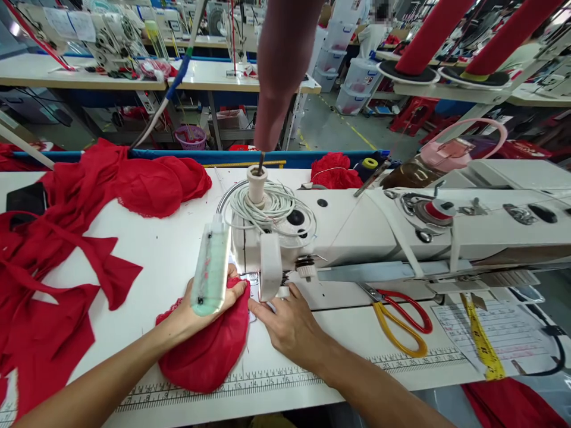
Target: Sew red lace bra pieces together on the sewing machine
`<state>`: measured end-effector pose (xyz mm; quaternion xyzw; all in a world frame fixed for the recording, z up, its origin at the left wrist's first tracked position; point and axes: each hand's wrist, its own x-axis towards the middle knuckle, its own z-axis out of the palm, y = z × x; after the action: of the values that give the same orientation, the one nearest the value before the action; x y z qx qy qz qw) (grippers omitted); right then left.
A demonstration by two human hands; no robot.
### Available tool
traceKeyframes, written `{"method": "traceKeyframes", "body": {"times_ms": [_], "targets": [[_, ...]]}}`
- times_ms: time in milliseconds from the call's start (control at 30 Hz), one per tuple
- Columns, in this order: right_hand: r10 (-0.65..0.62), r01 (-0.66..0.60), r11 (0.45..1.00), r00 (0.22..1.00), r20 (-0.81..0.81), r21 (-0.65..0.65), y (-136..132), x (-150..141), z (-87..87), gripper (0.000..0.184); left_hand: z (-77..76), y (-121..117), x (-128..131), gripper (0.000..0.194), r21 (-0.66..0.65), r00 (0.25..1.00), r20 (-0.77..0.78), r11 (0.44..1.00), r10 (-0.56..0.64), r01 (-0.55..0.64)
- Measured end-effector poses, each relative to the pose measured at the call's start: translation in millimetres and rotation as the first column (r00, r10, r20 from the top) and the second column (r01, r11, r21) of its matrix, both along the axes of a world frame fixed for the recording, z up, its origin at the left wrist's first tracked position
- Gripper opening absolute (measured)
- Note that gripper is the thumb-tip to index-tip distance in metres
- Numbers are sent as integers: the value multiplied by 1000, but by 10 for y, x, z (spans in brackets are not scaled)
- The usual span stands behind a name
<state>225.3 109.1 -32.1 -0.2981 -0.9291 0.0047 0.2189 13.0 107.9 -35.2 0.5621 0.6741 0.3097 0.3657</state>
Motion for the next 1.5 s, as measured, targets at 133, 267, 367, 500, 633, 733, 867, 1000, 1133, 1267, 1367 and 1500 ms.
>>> {"method": "traceKeyframes", "body": {"times_ms": [133, 267, 367, 500, 633, 733, 867, 1000, 1133, 1267, 1367, 1500], "targets": [[-11, 10, 1000, 998, -57, -21, 23, 8, 11, 38, 38, -32, 24, 23, -11, 999, -29, 1000, 19, -19], [-80, 75, 996, 991, -108, -54, 89, -5, 21, 43, 51, -49, 22, 24, -8, 999, -51, 1000, -19, 19], [-97, 95, 994, 994, -52, -45, 118, -32, 20, 45, 70, -63, 6, 24, 42, 992, -100, 996, -72, 76], [-96, 96, 995, 994, 48, 0, 102, -61, 14, 46, 167, -184, 50, 19, 206, 927, -361, 960, -105, 189], [-109, 107, 994, 989, 95, 30, 76, -68, 3, 51, 236, -417, 168, 28, 368, 731, -677, 824, -80, 431], [-114, 111, 993, 988, 103, 42, 65, -66, -18, 54, 209, -539, 207, 28, 398, 628, -778, 755, -23, 521], [-127, 121, 991, 985, 114, 55, 55, -72, -28, 55, 160, -556, 175, 28, 396, 602, -798, 742, -13, 541], [-117, 111, 992, 985, 130, 52, 62, -72, 37, 54, 146, -524, 140, 26, 406, 623, -781, 730, -34, 549], [-90, 90, 996, 981, 169, 3, 90, -29, 129, 52, 107, -511, 116, 30, 399, 662, -747, 749, -70, 530], [-79, 82, 997, 976, 201, -5, 119, 4, 146, 52, 62, -474, 93, 33, 398, 690, -716, 752, -104, 526], [-96, 98, 995, 973, 211, 3, 137, -5, 106, 57, 66, -430, 84, 34, 397, 697, -706, 746, -124, 535], [-126, 121, 992, 980, 151, 47, 159, -17, 41, 60, 87, -390, 71, 33, 390, 689, -711, 734, -144, 556]]}}
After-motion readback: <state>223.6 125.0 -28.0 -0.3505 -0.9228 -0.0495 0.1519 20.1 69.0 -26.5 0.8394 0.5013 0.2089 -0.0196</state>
